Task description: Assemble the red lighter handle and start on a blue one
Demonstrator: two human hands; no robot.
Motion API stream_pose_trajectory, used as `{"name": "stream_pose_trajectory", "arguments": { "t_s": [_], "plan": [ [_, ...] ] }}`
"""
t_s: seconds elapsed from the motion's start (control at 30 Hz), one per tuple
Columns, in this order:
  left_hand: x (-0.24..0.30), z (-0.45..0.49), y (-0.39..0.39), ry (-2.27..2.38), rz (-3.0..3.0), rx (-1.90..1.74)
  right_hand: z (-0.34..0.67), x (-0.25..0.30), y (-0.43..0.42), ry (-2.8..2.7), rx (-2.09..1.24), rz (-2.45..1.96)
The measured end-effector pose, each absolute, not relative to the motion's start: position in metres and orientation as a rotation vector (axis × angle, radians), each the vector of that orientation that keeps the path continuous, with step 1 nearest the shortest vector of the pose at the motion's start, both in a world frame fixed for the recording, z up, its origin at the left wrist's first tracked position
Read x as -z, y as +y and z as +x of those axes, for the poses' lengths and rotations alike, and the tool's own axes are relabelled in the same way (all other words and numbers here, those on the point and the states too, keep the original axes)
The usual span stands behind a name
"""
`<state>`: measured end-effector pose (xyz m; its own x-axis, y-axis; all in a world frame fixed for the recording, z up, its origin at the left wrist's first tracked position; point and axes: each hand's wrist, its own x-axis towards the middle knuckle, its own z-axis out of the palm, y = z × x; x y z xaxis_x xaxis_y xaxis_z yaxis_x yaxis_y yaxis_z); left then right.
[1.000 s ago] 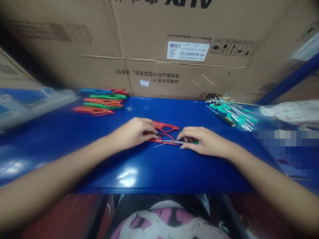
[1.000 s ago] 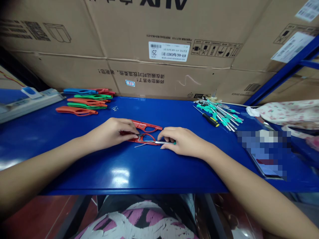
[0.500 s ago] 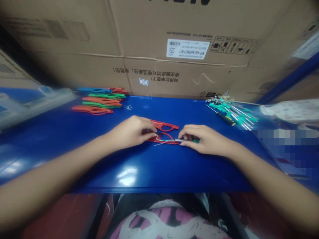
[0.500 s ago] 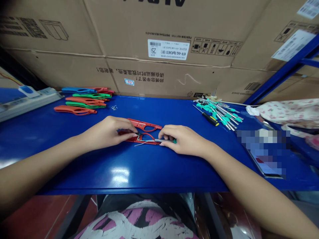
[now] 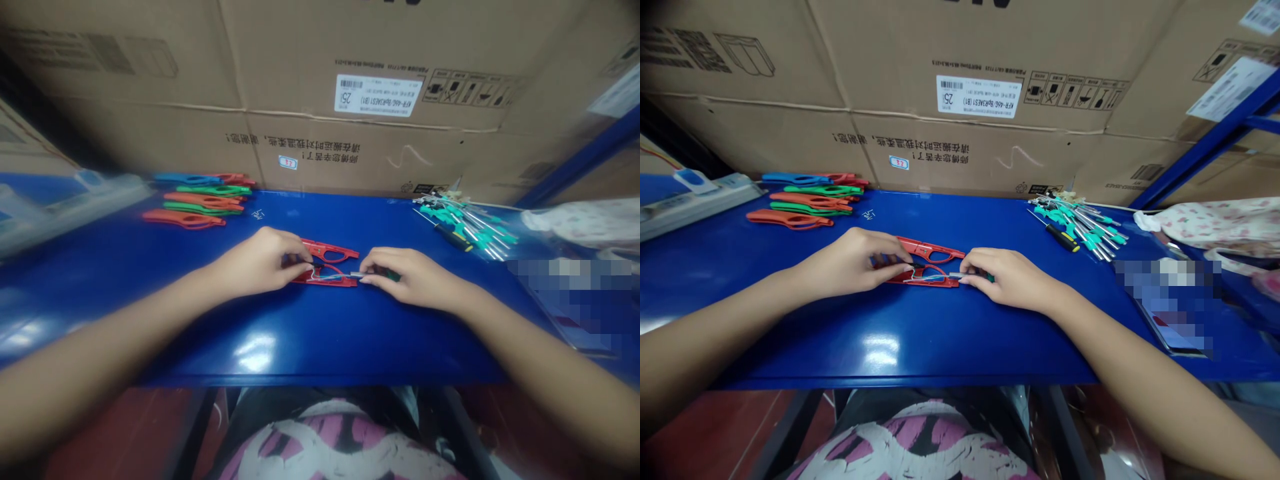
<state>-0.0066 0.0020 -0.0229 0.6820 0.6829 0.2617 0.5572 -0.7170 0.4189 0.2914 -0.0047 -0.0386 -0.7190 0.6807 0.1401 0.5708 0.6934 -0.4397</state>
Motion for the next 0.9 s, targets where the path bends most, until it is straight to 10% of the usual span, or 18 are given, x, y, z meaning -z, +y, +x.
{"name": "stream_pose_trajectory", "arguments": {
  "t_s": [0.9],
  "plan": [
    [0.0289, -0.0054, 0.003, 0.989, 2.605, -0.509, 0.2897, 0.0431, -0.0087, -2.755, -0.222, -0.808]
  ]
}}
